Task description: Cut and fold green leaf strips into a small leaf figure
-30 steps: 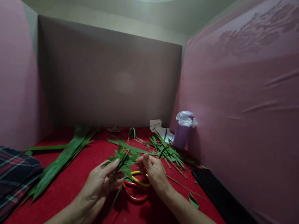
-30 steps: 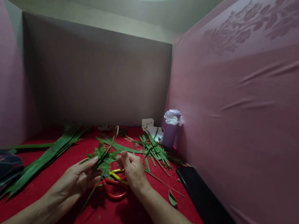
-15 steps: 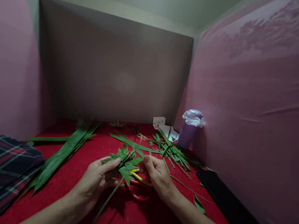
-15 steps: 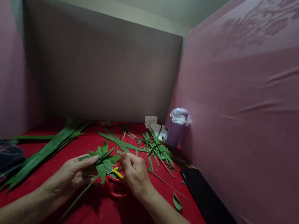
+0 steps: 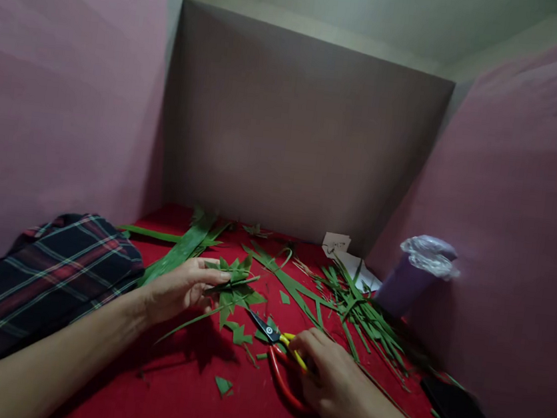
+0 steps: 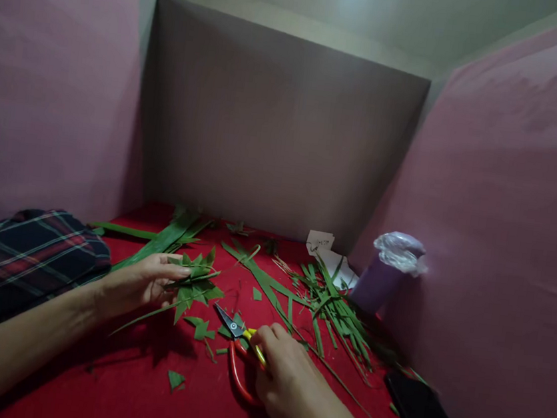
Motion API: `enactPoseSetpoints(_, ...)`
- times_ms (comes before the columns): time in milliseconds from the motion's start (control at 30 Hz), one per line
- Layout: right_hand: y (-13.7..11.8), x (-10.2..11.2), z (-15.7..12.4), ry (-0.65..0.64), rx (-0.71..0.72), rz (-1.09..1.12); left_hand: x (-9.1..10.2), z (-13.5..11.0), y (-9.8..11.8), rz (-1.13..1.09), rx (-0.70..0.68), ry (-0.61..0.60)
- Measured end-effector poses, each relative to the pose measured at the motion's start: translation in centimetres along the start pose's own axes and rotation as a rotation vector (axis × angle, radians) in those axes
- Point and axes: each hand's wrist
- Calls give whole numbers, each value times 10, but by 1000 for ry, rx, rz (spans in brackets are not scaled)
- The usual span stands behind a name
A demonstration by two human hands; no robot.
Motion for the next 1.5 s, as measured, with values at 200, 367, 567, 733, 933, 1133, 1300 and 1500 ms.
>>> enactPoseSetpoints(200, -5, -3, 4, 24, -2, 45, 5, -1, -5, -39, 27, -17)
enactPoseSetpoints(367, -7, -7, 11, 168, -41, 363, -8, -3, -14, -56, 57, -19)
enactPoseSetpoints(567, -3, -13, 19, 158, -206, 1025, -37, -15, -27, -105, 84, -103)
enactPoseSetpoints(733, -6, -17, 20, 110, -214, 1099, -50, -21, -35, -109, 109, -142)
enactPoseSetpoints(933, -14, -17, 18, 121, -254, 1187, -52, -22, -37, -89, 92, -142)
enactPoseSetpoints(1133, -16, -15, 17, 114, -227, 1197, -51, -21, -40, -75, 74, -132)
enactPoseSetpoints(1300, -16, -17, 18, 127, -234, 1205, -53, -21, -37, -66, 65, -125)
enactPoseSetpoints(1500, -18, -15, 15, 120, -250, 1212, -54, -22, -36, -74, 22, -128)
Point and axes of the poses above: each hand's wrist, its own z-axis towards the middle knuckle, its own x-axis out of the back of the hand, y = z × x, and after that the axes turned 2 degrees about z, right-handed
